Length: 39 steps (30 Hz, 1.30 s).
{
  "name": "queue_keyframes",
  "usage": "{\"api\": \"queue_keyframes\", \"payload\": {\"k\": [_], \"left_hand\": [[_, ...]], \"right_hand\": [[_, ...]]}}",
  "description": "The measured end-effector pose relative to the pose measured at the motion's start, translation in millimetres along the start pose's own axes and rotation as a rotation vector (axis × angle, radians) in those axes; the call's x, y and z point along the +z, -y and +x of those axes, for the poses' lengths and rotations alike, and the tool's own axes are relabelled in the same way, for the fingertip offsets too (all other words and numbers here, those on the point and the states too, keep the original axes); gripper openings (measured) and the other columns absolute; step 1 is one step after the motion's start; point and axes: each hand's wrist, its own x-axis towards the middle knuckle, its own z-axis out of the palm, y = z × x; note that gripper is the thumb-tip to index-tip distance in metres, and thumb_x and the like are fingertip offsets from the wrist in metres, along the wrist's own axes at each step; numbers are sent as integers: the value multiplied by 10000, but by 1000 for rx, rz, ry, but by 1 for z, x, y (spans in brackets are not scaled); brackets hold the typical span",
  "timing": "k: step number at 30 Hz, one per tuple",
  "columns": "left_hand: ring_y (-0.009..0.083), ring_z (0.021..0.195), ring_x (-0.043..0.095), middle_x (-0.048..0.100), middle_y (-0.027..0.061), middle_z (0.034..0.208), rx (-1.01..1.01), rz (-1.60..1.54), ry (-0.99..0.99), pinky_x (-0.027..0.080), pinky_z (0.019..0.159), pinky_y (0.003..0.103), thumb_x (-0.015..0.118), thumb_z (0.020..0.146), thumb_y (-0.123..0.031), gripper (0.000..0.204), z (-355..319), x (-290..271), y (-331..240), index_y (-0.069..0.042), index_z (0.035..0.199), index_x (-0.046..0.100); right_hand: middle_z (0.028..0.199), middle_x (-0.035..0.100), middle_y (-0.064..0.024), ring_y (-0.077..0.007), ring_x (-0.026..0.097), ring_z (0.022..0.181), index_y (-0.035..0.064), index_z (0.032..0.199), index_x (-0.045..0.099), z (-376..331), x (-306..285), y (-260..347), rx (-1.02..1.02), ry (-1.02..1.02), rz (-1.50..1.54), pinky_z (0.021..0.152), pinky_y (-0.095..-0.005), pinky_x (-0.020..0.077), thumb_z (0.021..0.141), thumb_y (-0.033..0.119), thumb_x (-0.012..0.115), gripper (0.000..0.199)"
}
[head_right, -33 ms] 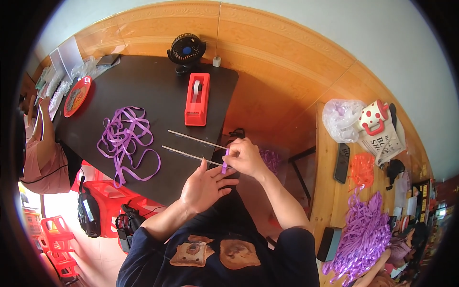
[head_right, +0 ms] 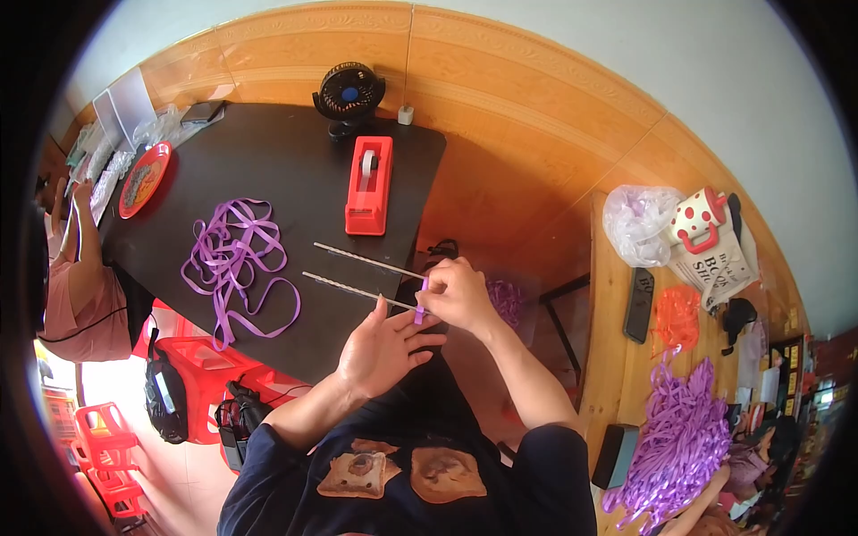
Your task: Creating small bows by wrapping purple ribbons around two metal rods and securing them with tape.
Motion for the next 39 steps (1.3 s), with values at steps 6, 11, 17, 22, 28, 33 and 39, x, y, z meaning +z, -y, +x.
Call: {"api": "queue_keyframes", "payload": {"k": [6,11,17,22,28,33,39], "left_hand": [[273,1203,460,453,138,1352,-7,-40,3,366,957,383,314,971,-574,747,2,-2,2,27,1414,308],[228,1130,485,499,113,1284,-6,-43,38,376,942,369,358,965,-553,690,2,-4,3,12,1360,385],[195,1112,485,507,75,1273,1,-35,37,354,947,355,343,979,-540,652,-1,-3,2,-14,1357,415],[240,1124,491,503,113,1277,2,-39,62,375,927,360,382,961,-528,673,1,-4,3,3,1374,378],[270,1173,493,486,104,1317,-7,-42,17,356,927,364,399,956,-548,673,-1,-1,1,-11,1362,401],[271,1165,500,479,109,1336,-6,-47,23,357,925,364,396,955,-550,675,-1,-4,1,-15,1367,398],[277,1153,511,484,123,1365,-8,-62,20,383,896,353,396,950,-546,686,1,-3,2,-4,1371,397]], "right_hand": [[819,654,-82,-274,545,974,54,645,655,-11,23,30,-48,-346,-646,739,-447,355,658,265,692,214],[831,656,-88,-283,537,1024,56,678,691,-20,34,32,-49,-519,-769,763,-484,352,697,338,703,283],[836,631,-97,-299,535,1003,79,758,710,-26,46,27,-50,-643,-734,739,-482,344,739,397,694,319],[863,643,-91,-284,545,1001,57,743,690,-32,44,9,-94,-650,-374,779,-469,381,739,323,749,273],[1119,646,-120,-141,587,942,-12,833,646,-42,41,-31,-41,-321,739,836,-288,453,877,32,620,68],[1148,642,-111,-119,582,992,-9,906,652,-42,36,-41,64,-146,883,856,-264,446,918,83,578,118],[1023,661,-79,-133,612,879,-3,974,631,-15,49,-47,78,138,1103,778,-253,483,910,169,616,184]]}}
